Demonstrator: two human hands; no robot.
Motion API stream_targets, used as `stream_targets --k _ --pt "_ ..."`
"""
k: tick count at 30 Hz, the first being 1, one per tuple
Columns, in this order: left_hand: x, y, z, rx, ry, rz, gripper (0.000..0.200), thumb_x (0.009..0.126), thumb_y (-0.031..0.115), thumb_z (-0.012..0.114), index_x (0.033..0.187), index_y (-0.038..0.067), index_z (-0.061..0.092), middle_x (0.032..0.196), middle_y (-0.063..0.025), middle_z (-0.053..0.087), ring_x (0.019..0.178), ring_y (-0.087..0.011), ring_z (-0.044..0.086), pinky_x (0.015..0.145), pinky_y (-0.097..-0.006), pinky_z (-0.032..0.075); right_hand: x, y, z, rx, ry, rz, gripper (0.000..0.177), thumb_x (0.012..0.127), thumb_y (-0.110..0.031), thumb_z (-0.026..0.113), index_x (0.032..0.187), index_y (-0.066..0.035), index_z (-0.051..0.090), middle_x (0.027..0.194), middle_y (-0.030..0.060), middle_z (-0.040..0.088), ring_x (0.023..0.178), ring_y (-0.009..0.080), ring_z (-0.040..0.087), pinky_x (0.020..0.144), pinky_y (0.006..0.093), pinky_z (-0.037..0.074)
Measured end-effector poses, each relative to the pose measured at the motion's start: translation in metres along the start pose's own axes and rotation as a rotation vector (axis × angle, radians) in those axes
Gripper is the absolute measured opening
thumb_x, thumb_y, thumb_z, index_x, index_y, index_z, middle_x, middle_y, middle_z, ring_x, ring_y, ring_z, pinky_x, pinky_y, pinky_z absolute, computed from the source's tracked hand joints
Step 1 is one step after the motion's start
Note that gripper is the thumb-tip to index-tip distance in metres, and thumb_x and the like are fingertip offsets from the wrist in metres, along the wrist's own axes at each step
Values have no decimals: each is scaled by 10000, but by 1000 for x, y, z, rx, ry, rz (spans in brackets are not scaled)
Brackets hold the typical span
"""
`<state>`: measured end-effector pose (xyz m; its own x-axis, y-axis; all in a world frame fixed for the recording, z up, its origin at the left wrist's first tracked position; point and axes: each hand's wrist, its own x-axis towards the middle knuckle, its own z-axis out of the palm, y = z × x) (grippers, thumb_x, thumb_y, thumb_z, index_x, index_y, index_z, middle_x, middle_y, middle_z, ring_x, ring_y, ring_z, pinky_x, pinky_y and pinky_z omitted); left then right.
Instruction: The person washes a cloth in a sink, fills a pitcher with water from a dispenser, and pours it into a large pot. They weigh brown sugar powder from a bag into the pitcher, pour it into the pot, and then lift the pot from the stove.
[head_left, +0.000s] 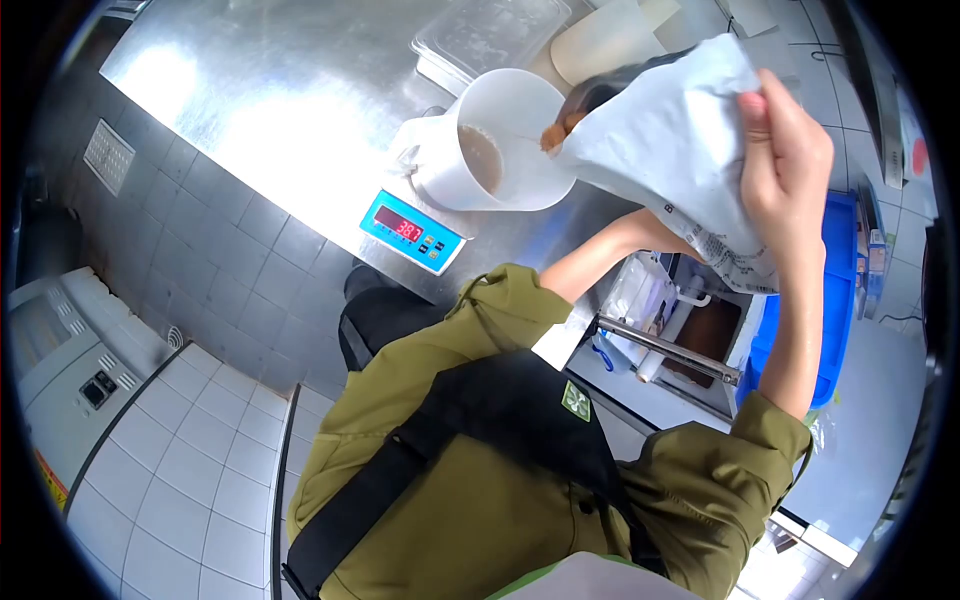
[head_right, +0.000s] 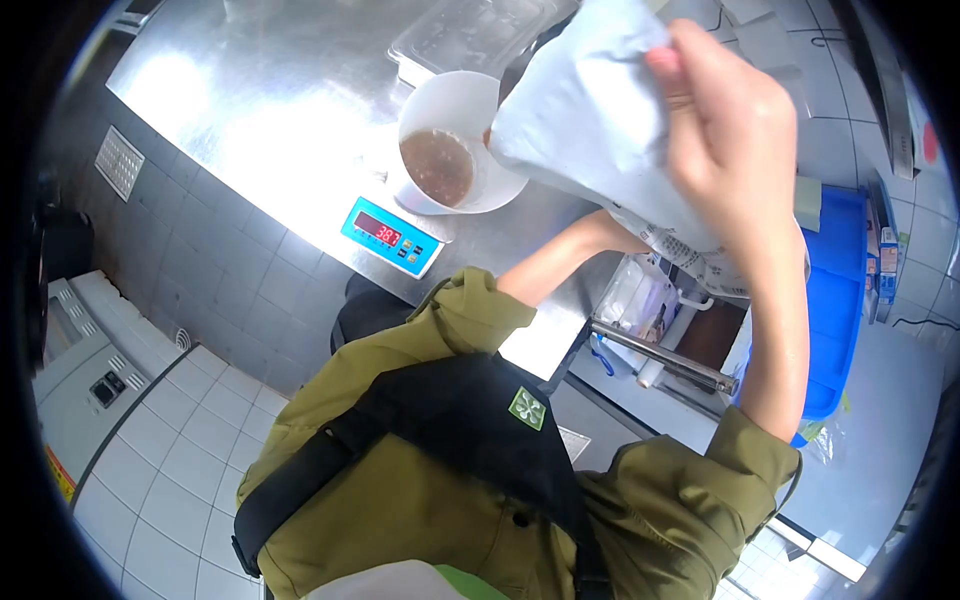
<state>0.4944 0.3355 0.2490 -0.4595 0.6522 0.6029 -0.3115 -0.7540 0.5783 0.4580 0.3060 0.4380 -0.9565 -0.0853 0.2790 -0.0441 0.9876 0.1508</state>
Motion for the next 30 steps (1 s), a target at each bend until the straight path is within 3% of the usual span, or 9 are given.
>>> stream_targets --k 3,6,12,14,15,17,20,27,30 --pt "1 3 1 47 31 74 245 705 90 652 932 35 581 921 -71 601 847 -153 537 741 -285 442 -2 0 -2 70 96 52 190 892 -153 453 866 27 508 581 90 392 517 156 351 490 235 322" --pt "0 -2 3 133 4 41 257 698 103 662 934 42 581 914 -70 603 850 -160 538 752 -294 440 -1 -2 3 37 49 -11 158 857 -143 488 768 -13 491 565 144 421 488 292 389 457 303 341" --pt "3 4 1 150 -38 16 474 697 153 673 1122 47 493 1121 -97 522 1021 -194 477 878 -308 390 -3 -4 -4 57 79 89 149 862 -140 484 798 -8 508 562 129 413 482 250 382 466 280 345" --pt "3 9 0 161 -46 33 536 693 160 676 1170 49 461 1180 -101 486 1069 -203 449 911 -313 367 -6 -1 -4 51 83 68 192 888 -168 459 825 7 506 569 85 385 512 164 342 476 246 318" --pt "3 8 0 166 -47 32 632 630 158 720 1191 59 447 1190 -93 479 1085 -208 438 926 -314 357 -8 1 -5 48 85 59 215 901 -182 446 838 15 505 572 63 371 527 121 322 481 229 305" --pt "1 4 1 174 -50 32 828 505 154 807 1232 79 418 1211 -75 464 1118 -217 416 955 -316 336 -14 3 -7 27 66 104 243 900 -196 450 895 35 525 588 63 416 541 119 357 501 217 321" --pt "-1 1 -1 263 -89 72 844 504 151 806 1244 82 405 1232 -71 449 1136 -217 403 965 -319 325 -24 5 -10 34 62 154 290 900 -207 451 994 54 536 623 68 476 566 106 401 527 203 335" --pt "-8 0 -1 119 -117 -153 735 498 127 803 1160 57 492 1131 -86 530 1058 -209 473 916 -314 371 -32 11 -15 56 92 161 296 910 -220 436 991 43 546 647 23 497 589 83 403 532 195 331" --pt "-13 8 -7 88 -130 -259 648 502 111 799 1092 37 541 1074 -90 563 1001 -204 511 876 -308 401 -36 12 -14 65 261 144 277 902 -214 457 969 37 553 634 25 501 574 77 401 524 191 335"
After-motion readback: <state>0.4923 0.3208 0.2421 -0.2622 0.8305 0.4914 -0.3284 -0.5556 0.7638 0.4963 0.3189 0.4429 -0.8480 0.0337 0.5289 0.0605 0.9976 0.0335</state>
